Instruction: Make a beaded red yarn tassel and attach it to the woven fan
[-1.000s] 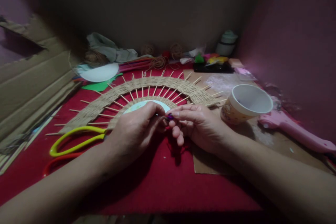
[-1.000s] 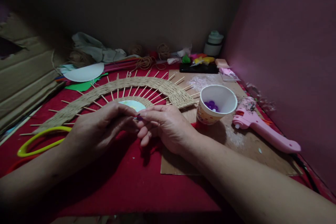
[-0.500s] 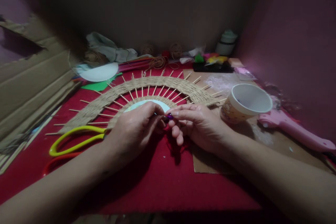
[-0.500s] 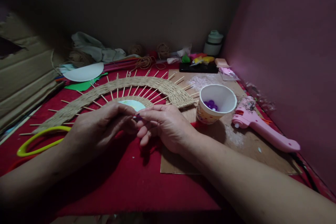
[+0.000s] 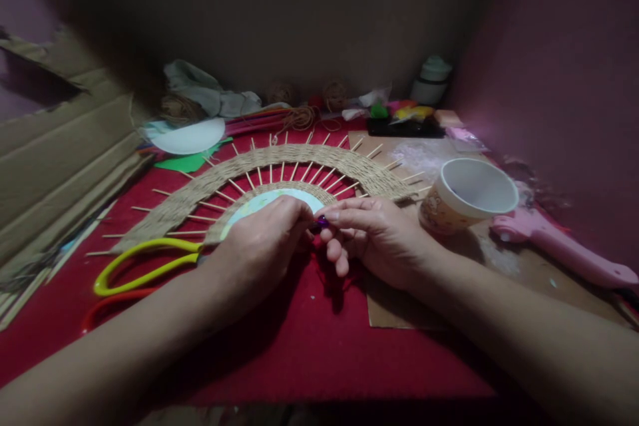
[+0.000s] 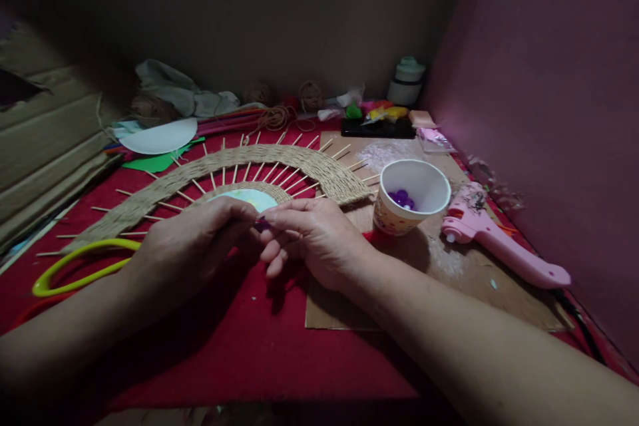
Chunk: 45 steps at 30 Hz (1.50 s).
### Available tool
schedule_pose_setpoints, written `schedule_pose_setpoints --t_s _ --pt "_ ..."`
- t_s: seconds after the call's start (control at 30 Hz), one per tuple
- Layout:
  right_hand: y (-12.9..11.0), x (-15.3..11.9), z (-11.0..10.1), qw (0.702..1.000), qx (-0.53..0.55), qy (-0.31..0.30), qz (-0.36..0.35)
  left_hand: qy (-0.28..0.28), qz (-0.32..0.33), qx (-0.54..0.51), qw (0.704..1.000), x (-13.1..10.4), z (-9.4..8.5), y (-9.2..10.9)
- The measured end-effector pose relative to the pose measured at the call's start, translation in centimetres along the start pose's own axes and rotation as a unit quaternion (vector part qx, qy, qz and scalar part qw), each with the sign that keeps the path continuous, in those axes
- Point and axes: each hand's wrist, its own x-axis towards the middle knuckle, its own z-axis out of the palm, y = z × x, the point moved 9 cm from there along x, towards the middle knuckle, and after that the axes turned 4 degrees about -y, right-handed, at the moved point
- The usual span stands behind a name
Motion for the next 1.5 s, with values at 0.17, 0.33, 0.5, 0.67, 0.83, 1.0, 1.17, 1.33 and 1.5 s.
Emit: schedule_pose_setpoints --t_s 0.17,0.33,0.5,0.67,0.83,1.0,1.17,1.33,1.5 --pt "0.09 -0.05 0.03 1.000 -0.010 0.001 0.003 -0.003 0.004 0.009 1.000 -0.08 0.19 -0.04" --pt "0.06 0.00 -0.01 1.000 -0.012 0.002 0.003 0.000 0.009 0.025 1.000 -0.16 0.13 0.13" --pt "-0.01 -0.05 0.03 1.000 -0.012 0.004 0.003 -0.015 0.009 0.032 0.999 -0.26 0.38 0.19" --pt "0.03 -0.08 0.08 1.000 -0.010 0.004 0.005 -0.014 0.003 0.029 0.999 -0.35 0.43 0.07" --pt "0.15 -0.04 -0.02 1.000 -0.012 0.002 0.008 -0.020 0.003 0.040 0.999 -0.43 0.59 0.00" --pt "0.11 -0.09 0.01 1.000 -0.019 0.003 0.004 -0.029 0.007 0.046 0.999 -0.54 0.82 -0.07" --pt "0.06 -0.11 0.04 1.000 -0.025 0.008 0.003 -0.018 0.017 0.051 0.998 -0.54 0.66 0.09" --pt "0.08 -0.15 0.01 1.000 -0.027 0.011 0.007 -0.029 0.015 0.047 0.998 -0.51 0.92 0.10" --pt "0.17 -0.09 -0.04 1.000 -0.027 0.010 0.010 -0.015 0.025 0.056 0.998 -0.48 0.64 0.45"
